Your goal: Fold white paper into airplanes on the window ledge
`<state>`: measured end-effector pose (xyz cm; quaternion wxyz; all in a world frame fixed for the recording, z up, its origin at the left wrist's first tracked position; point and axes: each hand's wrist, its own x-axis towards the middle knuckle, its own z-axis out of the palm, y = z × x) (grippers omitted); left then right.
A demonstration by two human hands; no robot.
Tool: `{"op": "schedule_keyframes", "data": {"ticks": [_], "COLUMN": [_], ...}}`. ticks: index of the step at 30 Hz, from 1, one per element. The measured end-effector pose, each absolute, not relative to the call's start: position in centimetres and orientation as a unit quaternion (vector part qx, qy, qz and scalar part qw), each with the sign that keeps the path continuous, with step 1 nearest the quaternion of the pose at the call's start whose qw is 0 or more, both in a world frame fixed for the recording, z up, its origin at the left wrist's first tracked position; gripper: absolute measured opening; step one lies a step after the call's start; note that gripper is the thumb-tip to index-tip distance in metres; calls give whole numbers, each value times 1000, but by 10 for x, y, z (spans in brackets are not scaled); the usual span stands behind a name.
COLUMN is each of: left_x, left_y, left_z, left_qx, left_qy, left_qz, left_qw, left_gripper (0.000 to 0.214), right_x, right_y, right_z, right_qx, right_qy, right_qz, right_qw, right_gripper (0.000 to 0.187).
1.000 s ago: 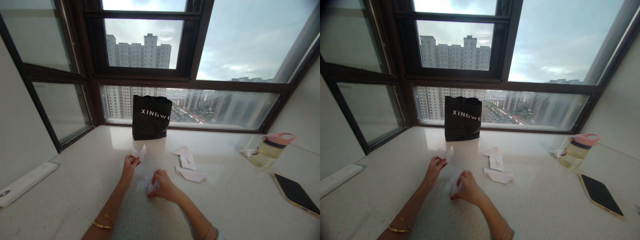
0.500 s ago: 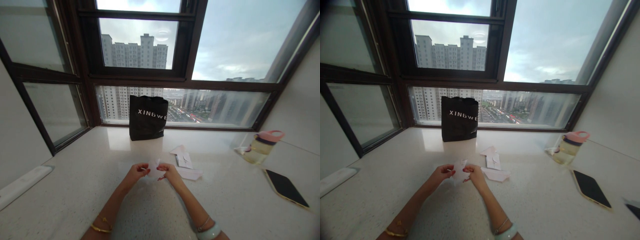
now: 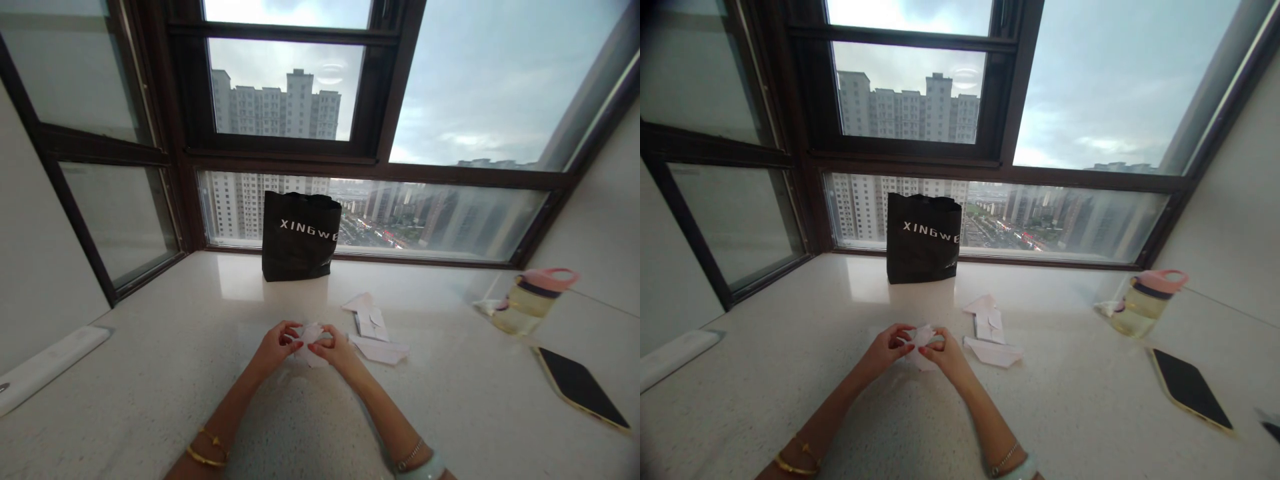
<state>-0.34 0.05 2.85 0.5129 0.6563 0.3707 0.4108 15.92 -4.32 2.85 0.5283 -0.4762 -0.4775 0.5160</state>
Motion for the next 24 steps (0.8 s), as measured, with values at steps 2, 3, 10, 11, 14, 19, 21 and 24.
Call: {"op": "schedule_keyframes", "data": {"ticks": [2,3,10,11,14,19,21,24], "left_x": [-1,0,17,18,19,19,19,17], "left_y": [-1,-3,-23,-24,-21,-17,-17,-16], "left_z": [30,31,28,25,20,20,21,23], "left_qx": [646,634,581,568,547,523,500,473], "left_qy": [385,388,271,275,289,250,245,258], "left_qz": [433,446,383,380,381,379,393,420], "left_qw": [497,499,666,676,688,721,732,730], "left_gripper": [47,51,54,53,52,53,54,53], "right_x": [156,154,135,133,128,125,127,135], "right_y": [-42,-42,-48,-49,-51,-53,-52,-48], "right_z": [26,26,26,27,28,27,25,21], "right_qx": [-478,-470,-374,-377,-415,-453,-464,-489], "right_qy": [-448,-428,-406,-421,-475,-533,-549,-561], "right_qz": [500,499,521,511,446,348,329,293], "right_qw": [566,589,651,647,635,624,612,600], "right_gripper": [58,61,74,74,69,55,48,39]}}
